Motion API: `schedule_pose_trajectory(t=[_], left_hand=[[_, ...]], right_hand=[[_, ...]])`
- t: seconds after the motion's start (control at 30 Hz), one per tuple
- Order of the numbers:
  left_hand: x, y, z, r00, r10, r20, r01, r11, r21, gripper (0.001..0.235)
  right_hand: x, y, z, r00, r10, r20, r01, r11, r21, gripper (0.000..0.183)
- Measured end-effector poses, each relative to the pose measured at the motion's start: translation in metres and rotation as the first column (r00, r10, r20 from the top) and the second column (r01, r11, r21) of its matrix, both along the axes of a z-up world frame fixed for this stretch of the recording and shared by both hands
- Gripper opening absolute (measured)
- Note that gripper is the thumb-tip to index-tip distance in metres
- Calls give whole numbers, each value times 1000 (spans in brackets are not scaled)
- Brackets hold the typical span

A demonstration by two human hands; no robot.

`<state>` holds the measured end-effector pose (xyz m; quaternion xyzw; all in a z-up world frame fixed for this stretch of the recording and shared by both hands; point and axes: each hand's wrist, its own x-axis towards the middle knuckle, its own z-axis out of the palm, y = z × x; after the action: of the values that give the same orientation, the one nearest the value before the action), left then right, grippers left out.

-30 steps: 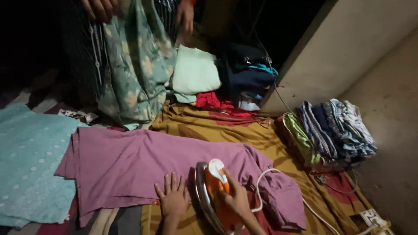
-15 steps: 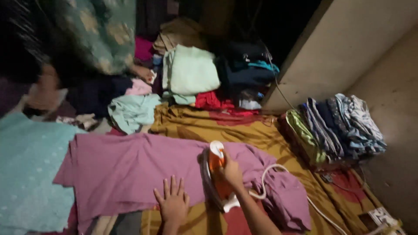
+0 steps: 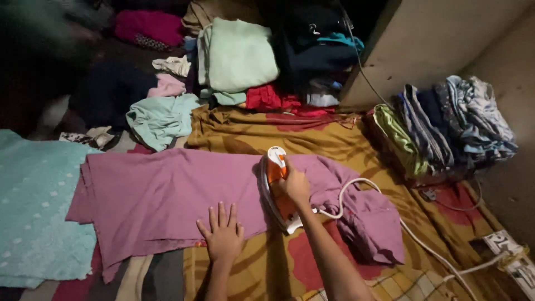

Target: Ironing a purple garment on a bed.

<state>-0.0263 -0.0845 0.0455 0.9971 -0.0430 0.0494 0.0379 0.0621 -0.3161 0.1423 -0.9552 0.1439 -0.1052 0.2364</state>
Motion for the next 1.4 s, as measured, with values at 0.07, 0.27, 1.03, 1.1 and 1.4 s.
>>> schedule_pose_trajectory(t=[0.07,0.27,1.03,1.1,1.4], left_hand=[[4,2,1,1000,6,-11,-5,1000,16,64],[0,-1,-18,1000,-29,11,28,999,28,65],[21,-1,-9,995,11,103,4,989,-148,63],[38,-8,11,994,53,-94,-65,989,-130,54],[64,-41,-7,983,-53,175,79,987,-142,56]], right_hand=[[0,3,2,1000,-8,-9,8,1000,1,77],[-12,-1,-3,999,-25,28,23,998,53,77],[5,-6,-8,998,56,-41,-54,997,55,88],[6,-7,-5,997,65,-28,-63,996,56,88],[6,-3,-13,998,59,-12,-57,992,114,82]])
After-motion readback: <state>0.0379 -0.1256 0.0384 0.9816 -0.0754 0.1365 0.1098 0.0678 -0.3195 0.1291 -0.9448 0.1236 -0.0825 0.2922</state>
